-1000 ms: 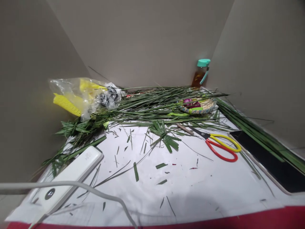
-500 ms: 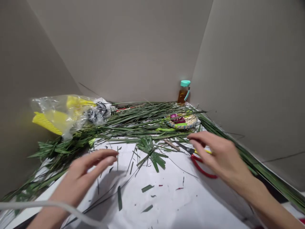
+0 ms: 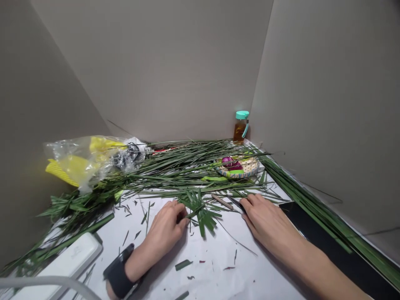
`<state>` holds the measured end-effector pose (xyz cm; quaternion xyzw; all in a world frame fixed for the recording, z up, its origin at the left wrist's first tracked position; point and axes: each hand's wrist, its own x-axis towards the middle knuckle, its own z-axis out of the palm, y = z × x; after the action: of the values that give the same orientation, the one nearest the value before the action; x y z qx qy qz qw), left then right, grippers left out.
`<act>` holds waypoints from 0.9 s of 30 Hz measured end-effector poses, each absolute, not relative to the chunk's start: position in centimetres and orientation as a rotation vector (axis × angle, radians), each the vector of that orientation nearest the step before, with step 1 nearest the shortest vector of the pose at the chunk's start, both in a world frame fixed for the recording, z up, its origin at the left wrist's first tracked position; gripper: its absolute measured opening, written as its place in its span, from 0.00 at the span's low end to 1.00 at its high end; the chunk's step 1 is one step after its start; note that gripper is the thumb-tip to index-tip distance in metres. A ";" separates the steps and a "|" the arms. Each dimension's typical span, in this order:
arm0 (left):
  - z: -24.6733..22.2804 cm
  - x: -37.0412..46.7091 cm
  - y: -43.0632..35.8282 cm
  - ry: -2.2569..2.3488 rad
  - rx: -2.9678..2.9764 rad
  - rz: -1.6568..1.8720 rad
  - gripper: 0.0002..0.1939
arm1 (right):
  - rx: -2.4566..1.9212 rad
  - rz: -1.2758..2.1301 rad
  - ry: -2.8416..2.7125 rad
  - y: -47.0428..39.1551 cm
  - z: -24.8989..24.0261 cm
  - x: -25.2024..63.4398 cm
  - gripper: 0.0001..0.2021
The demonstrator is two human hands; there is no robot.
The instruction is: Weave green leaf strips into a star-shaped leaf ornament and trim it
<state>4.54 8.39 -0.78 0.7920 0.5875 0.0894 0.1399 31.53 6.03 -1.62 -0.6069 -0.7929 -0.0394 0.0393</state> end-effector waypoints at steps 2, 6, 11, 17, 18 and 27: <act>-0.6 4.0 8.5 1.694 2.302 0.345 0.15 | -1.851 -0.119 -2.431 6.2 -1.8 31.6 0.09; 0.7 2.6 8.2 1.616 2.361 0.622 0.11 | -1.815 -0.130 -2.425 6.7 -2.6 31.5 0.12; 3.4 2.0 7.1 1.497 2.464 1.115 0.06 | -1.703 -0.153 -2.405 7.1 -3.2 31.9 0.13; 5.8 2.8 5.0 1.446 2.463 1.612 0.09 | -1.612 -0.198 -2.292 7.1 -3.2 32.3 0.09; 5.7 3.0 4.7 1.446 2.437 1.667 0.10 | -1.598 -0.203 -2.284 7.0 -3.2 32.3 0.08; 3.5 3.2 4.6 1.426 2.121 1.686 0.09 | -1.538 -0.165 -2.326 6.8 -2.5 31.3 0.08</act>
<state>3.17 4.56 3.47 0.6923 0.4653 0.5501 0.0399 31.35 6.76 -2.54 -0.5424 -0.8200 -0.0582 0.1733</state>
